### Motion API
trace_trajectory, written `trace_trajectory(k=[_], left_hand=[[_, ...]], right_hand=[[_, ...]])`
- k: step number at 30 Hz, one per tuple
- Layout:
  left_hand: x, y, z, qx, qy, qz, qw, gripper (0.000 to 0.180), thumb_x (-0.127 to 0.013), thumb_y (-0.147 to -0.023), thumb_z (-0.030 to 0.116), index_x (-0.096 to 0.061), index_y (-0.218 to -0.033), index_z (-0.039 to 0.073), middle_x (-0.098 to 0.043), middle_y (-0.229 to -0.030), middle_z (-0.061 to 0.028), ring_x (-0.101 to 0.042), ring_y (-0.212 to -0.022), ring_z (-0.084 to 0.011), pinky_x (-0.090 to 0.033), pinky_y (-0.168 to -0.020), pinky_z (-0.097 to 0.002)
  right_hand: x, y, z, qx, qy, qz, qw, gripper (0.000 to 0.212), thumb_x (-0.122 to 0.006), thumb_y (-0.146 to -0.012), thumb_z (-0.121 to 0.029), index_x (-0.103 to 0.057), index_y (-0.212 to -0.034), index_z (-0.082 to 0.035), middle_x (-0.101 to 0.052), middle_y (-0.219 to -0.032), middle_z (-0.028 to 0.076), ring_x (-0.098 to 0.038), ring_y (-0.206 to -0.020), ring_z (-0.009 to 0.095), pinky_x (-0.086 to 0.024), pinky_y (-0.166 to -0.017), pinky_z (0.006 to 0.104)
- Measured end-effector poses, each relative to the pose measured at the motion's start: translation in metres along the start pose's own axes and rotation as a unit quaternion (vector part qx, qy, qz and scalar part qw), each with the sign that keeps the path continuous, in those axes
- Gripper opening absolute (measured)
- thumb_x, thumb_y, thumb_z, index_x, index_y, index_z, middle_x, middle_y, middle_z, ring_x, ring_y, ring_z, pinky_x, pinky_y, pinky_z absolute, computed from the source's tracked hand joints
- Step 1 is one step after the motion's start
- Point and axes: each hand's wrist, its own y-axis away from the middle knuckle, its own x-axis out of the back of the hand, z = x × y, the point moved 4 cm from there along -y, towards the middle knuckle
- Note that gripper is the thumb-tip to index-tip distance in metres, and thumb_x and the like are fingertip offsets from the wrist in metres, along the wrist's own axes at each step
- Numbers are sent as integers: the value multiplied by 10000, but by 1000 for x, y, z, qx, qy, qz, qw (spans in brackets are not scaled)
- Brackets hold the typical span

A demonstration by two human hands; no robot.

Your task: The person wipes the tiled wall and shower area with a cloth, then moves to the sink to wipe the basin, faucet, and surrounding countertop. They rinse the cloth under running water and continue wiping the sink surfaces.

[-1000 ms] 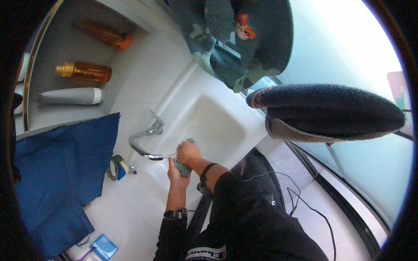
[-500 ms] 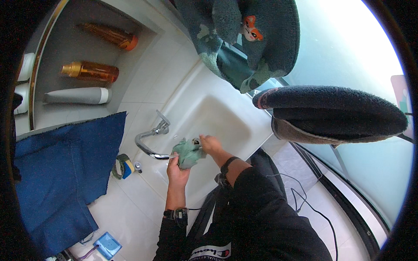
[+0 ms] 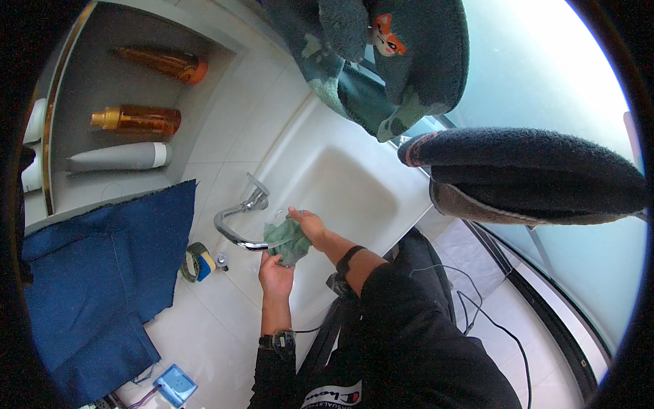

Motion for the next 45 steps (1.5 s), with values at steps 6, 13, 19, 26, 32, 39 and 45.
trace_trajectory(k=[6,13,19,26,32,39,45], left_hand=[[12,-13,-43,192,199,6,961,527,-508,-1164,441,-529,-1590,133,-610,-1543,-93,-565,-1465,-322,-476,-1204,-597],[47,-39,-105,130,266,-93,951,501,-476,-1173,453,-560,-1528,110,-647,-1458,-81,-615,-1400,-273,-516,-1148,-451],[39,-25,-102,124,257,-87,954,492,-477,-1174,444,-566,-1516,103,-652,-1440,-80,-624,-1388,-267,-518,-1144,-433],[19,-26,-96,117,260,-101,953,482,-477,-1175,434,-572,-1503,94,-658,-1419,-79,-635,-1374,-259,-519,-1140,-412],[-9,-5,-75,117,185,15,976,503,-456,-1180,393,-569,-1535,54,-665,-1465,-100,-649,-1361,-269,-510,-1168,-430],[-17,3,-27,68,135,67,986,496,-400,-1187,348,-652,-1463,22,-708,-1464,-154,-687,-1325,-339,-541,-1148,-511],[-12,-3,-13,18,84,54,995,435,-511,-1191,326,-619,-1509,50,-685,-1484,-112,-665,-1350,-307,-518,-1179,-484]], right_hand=[[-30,27,7,198,346,-13,917,368,-827,-958,-276,-766,-1271,-93,-768,-1237,166,-745,-1169,344,-572,-1041,486],[-80,106,13,363,573,41,733,208,-797,-966,-352,-818,-1046,-160,-774,-1064,107,-728,-1123,369,-575,-974,464],[-81,93,7,273,636,84,717,363,-660,-1047,-401,-791,-887,-103,-776,-1037,138,-766,-968,367,-604,-850,537],[-69,81,8,211,572,119,784,193,-661,-984,-281,-752,-929,-120,-780,-1009,152,-774,-981,387,-623,-872,530],[-27,47,-2,130,556,126,811,276,-666,-987,-308,-781,-1085,-77,-808,-1111,193,-775,-1065,417,-618,-943,530],[41,12,4,98,488,252,830,362,-599,-1088,-357,-784,-1116,-48,-777,-1117,291,-752,-1098,474,-602,-975,570],[81,27,-13,201,547,312,751,411,-641,-1090,-410,-787,-1177,-36,-774,-1086,303,-749,-1040,489,-608,-950,560]])
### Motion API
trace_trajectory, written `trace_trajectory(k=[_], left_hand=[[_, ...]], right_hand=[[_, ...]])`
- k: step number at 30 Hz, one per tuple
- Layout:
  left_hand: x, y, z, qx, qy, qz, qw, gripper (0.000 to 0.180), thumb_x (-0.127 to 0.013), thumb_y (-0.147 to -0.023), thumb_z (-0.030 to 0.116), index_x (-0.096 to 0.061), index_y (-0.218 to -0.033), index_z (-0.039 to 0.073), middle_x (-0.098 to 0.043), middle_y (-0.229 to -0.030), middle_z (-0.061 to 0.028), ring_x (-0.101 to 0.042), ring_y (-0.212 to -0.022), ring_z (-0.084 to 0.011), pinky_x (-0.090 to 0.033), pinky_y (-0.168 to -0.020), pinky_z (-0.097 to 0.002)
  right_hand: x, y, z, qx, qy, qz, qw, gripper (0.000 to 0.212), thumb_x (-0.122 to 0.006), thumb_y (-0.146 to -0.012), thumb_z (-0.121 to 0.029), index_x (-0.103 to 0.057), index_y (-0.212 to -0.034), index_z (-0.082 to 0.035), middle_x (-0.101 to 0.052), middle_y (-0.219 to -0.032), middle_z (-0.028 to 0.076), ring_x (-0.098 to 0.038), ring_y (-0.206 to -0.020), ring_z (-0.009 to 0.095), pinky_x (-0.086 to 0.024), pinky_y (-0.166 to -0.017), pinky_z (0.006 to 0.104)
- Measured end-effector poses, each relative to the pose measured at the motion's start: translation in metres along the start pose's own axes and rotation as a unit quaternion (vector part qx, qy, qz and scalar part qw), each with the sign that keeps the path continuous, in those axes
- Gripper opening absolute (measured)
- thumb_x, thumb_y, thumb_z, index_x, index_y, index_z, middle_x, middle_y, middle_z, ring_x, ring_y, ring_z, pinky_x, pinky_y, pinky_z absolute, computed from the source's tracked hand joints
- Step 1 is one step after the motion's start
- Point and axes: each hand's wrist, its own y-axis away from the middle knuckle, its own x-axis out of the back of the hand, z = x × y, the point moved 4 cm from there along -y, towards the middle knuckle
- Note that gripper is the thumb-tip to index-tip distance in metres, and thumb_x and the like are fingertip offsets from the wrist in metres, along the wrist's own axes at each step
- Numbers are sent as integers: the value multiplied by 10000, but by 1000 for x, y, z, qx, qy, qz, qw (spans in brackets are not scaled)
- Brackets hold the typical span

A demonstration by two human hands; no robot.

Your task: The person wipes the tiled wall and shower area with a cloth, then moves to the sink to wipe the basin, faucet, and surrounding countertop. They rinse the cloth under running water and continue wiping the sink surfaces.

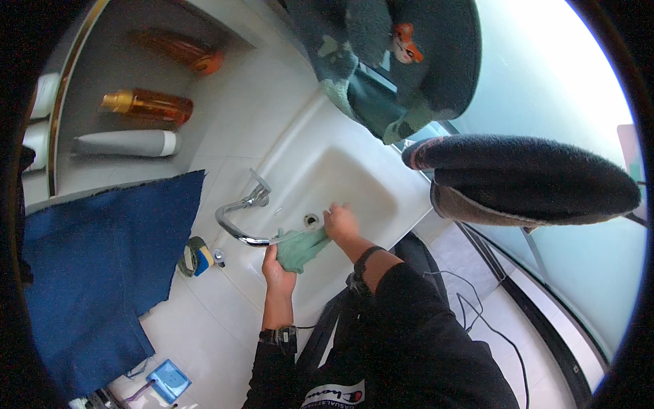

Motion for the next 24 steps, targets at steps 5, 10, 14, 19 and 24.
trace_trajectory(k=[5,10,14,19,24], left_hand=[[-19,-2,-5,46,-18,-45,998,653,-521,-1159,528,-513,-1627,72,-617,-1541,-105,-621,-1379,-331,-487,-1188,-580],[-24,12,9,79,36,-131,988,819,-508,-1125,678,-470,-1669,67,-562,-1623,-131,-612,-1385,-399,-496,-1162,-662],[21,7,7,42,6,-16,999,694,-596,-1124,553,-538,-1610,62,-569,-1634,-145,-642,-1357,-387,-546,-1123,-628],[66,-21,-36,67,-14,94,993,728,-701,-1097,456,-467,-1680,88,-446,-1731,-164,-515,-1502,-427,-522,-1158,-627],[54,-41,-70,184,165,55,967,811,-658,-1090,641,-380,-1760,277,-439,-1719,-116,-450,-1536,-430,-505,-1141,-636]], right_hand=[[27,15,-59,69,-109,-180,975,509,-681,-1092,-463,-757,-1336,-23,-810,-1059,196,-793,-946,362,-650,-837,483],[19,38,-95,-44,-255,-335,906,426,-766,-1076,-291,-738,-1394,-9,-809,-1076,110,-769,-903,190,-643,-734,351],[-3,26,-95,-20,-355,-267,895,391,-754,-1063,-159,-707,-1407,22,-808,-1093,124,-770,-900,206,-646,-750,372],[-8,28,-91,-167,-466,-275,824,327,-646,-1100,-98,-697,-1392,39,-799,-1106,131,-784,-986,253,-653,-837,409],[7,48,-113,-166,-483,-344,788,256,-659,-1080,-78,-703,-1292,58,-765,-1139,147,-785,-975,266,-652,-835,410]])
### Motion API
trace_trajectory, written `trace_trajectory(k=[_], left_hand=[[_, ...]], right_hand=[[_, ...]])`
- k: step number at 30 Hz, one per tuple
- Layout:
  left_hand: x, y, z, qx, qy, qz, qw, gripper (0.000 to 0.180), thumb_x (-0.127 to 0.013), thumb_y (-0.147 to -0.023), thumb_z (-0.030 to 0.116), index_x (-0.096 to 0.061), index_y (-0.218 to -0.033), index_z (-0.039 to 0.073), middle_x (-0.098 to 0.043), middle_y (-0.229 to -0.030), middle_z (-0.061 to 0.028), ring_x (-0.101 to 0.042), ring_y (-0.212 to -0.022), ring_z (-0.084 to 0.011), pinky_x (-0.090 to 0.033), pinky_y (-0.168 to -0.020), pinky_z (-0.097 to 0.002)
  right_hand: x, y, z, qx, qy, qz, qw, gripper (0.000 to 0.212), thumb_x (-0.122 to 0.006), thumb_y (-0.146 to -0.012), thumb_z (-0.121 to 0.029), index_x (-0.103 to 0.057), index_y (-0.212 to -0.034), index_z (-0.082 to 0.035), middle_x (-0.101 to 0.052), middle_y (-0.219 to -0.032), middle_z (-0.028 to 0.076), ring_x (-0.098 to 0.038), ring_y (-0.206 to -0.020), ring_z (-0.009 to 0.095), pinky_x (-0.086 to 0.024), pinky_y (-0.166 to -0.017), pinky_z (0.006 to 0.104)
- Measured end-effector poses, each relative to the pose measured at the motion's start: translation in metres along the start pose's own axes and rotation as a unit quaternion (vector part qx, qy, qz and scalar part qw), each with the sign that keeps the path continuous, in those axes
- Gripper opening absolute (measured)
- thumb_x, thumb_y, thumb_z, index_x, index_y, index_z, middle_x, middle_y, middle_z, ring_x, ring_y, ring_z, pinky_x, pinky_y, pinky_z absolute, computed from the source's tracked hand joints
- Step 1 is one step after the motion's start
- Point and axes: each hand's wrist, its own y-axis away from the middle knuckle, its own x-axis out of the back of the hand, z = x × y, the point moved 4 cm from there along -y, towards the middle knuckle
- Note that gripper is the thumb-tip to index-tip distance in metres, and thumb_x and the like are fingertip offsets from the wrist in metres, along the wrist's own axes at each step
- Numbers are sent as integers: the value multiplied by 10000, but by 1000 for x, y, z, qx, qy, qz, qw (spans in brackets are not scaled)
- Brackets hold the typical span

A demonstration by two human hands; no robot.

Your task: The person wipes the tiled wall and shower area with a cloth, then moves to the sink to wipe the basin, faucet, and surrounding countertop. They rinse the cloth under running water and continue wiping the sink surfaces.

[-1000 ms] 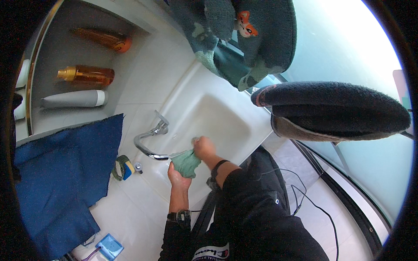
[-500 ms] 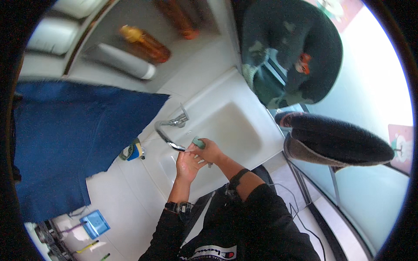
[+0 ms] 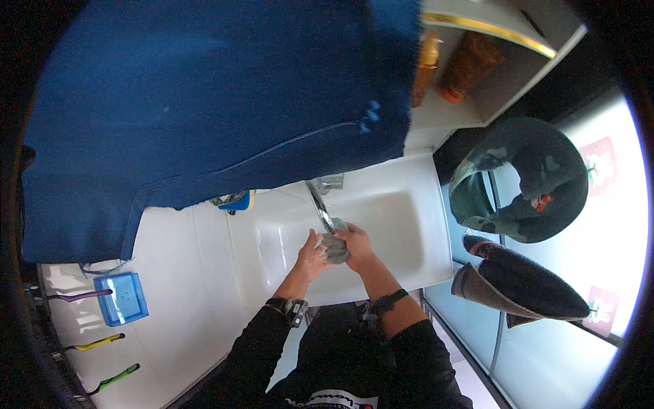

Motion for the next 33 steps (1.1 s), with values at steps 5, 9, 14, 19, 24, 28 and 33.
trace_trajectory(k=[5,9,14,19,24,28,33], left_hand=[[-19,8,5,-24,10,-150,988,552,-746,-1063,581,-670,-1392,143,-706,-1261,-60,-668,-1101,-235,-572,-861,-412],[-11,31,30,-106,-134,-141,975,346,-853,-1031,387,-740,-1221,121,-707,-1049,6,-592,-839,-117,-449,-647,-269],[-10,61,55,-186,-214,-20,959,376,-808,-1055,422,-733,-1181,75,-692,-1073,-18,-623,-909,-134,-501,-780,-299],[-47,72,52,-196,-161,-115,960,428,-759,-1083,457,-716,-1230,58,-716,-1202,-53,-705,-1069,-170,-585,-932,-389],[-75,82,31,-181,-80,-170,965,474,-713,-1113,468,-670,-1326,46,-729,-1204,-57,-727,-1046,-175,-614,-890,-371],[-55,81,35,-168,-175,-27,970,442,-709,-1115,502,-647,-1386,158,-712,-1212,-11,-700,-971,-137,-596,-775,-294],[-32,55,27,-126,-68,32,989,352,-685,-1131,476,-672,-1342,195,-709,-1096,9,-648,-866,-124,-542,-705,-264]], right_hand=[[-2,-2,-8,42,29,1,999,305,-599,-1092,-38,-676,-1369,66,-758,-1197,147,-765,-1071,280,-634,-942,413],[12,-5,-29,87,70,-3,994,410,-560,-1056,18,-653,-1453,62,-750,-1226,142,-753,-1078,276,-620,-955,407],[33,-6,-39,60,138,40,988,535,-509,-951,86,-627,-1472,63,-715,-1223,133,-723,-1091,279,-619,-982,430],[46,-19,-9,-28,100,115,988,466,-487,-1018,-118,-612,-1452,-4,-687,-1170,130,-708,-1169,384,-605,-1021,655],[35,-36,29,-140,-88,-27,986,472,-478,-1129,-464,-682,-1368,-111,-717,-1203,135,-699,-1207,401,-575,-1042,711],[36,-56,31,-28,10,-19,999,403,-472,-1171,-376,-703,-1353,-101,-761,-1249,111,-772,-1070,293,-661,-812,446],[27,-48,14,125,145,74,979,232,-573,-1134,-114,-714,-1293,-21,-780,-1169,112,-780,-980,231,-644,-774,358]])
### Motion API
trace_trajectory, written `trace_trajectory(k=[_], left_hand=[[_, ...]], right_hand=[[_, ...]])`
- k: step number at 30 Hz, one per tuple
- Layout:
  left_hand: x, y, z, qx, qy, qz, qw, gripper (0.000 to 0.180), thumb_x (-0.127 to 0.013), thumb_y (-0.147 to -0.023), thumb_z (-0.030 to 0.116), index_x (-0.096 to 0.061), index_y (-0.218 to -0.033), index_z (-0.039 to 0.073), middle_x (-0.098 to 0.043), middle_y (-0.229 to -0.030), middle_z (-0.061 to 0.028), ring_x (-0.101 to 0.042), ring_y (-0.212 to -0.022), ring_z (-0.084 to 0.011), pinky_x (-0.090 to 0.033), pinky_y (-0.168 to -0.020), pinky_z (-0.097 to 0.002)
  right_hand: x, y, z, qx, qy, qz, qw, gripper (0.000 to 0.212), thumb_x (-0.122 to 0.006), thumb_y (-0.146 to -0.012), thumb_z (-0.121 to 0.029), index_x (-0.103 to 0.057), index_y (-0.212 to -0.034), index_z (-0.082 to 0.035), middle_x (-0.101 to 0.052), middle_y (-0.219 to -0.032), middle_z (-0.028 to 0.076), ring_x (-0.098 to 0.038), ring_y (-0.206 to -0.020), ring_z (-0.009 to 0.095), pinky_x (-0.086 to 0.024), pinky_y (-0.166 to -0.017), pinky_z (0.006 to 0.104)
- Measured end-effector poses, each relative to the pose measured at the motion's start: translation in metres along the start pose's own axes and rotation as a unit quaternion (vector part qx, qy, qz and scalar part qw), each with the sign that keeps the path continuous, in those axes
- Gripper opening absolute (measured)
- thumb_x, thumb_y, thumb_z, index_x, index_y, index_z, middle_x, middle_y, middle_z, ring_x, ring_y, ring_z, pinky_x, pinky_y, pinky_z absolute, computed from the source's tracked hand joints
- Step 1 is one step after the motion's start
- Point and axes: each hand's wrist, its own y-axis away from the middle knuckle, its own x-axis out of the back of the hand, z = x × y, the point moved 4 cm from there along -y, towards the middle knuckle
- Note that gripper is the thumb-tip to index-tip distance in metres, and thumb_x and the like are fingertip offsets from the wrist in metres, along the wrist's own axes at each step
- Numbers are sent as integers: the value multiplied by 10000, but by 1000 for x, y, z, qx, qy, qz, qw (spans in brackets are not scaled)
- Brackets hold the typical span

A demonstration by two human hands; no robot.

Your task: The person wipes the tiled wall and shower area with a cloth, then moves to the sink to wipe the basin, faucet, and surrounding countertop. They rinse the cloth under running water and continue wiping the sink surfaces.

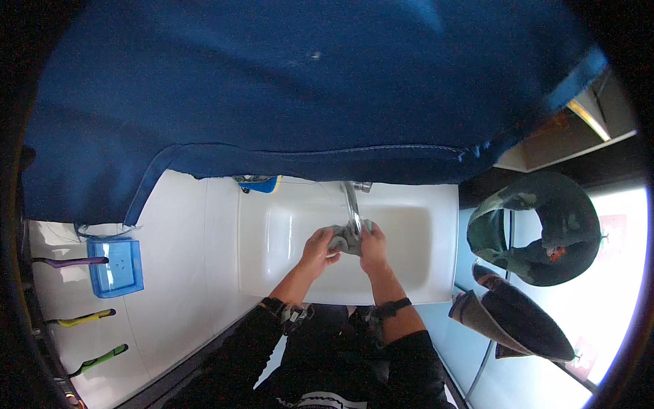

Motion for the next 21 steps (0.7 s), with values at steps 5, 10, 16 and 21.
trace_trajectory(k=[5,10,16,21], left_hand=[[-17,-36,-24,18,45,-49,998,333,-628,-1169,435,-690,-1282,127,-702,-1067,-5,-678,-936,-152,-597,-835,-353],[-41,-43,-45,-66,149,-124,979,255,-578,-1194,283,-699,-1223,59,-716,-1062,-26,-689,-942,-142,-585,-836,-316],[-22,-32,-48,-102,12,-55,993,306,-665,-1150,355,-693,-1173,52,-687,-977,-22,-650,-819,-122,-536,-661,-313],[-19,-6,-32,-95,-117,-89,985,394,-801,-1069,384,-698,-1222,36,-679,-956,-11,-641,-808,-114,-520,-667,-303]], right_hand=[[-23,49,-34,101,280,60,953,224,-772,-1046,-172,-743,-1205,-16,-793,-1054,140,-773,-972,258,-598,-834,376],[-49,67,-41,270,378,105,879,273,-794,-1004,-241,-679,-1173,-59,-740,-978,197,-732,-923,421,-583,-841,500],[-25,24,-23,198,442,125,866,324,-787,-1040,-310,-653,-1112,-24,-748,-932,288,-716,-914,548,-570,-774,562],[12,-8,-8,129,448,174,867,318,-737,-1065,-280,-654,-1151,15,-767,-1034,307,-744,-1007,529,-586,-860,563]])
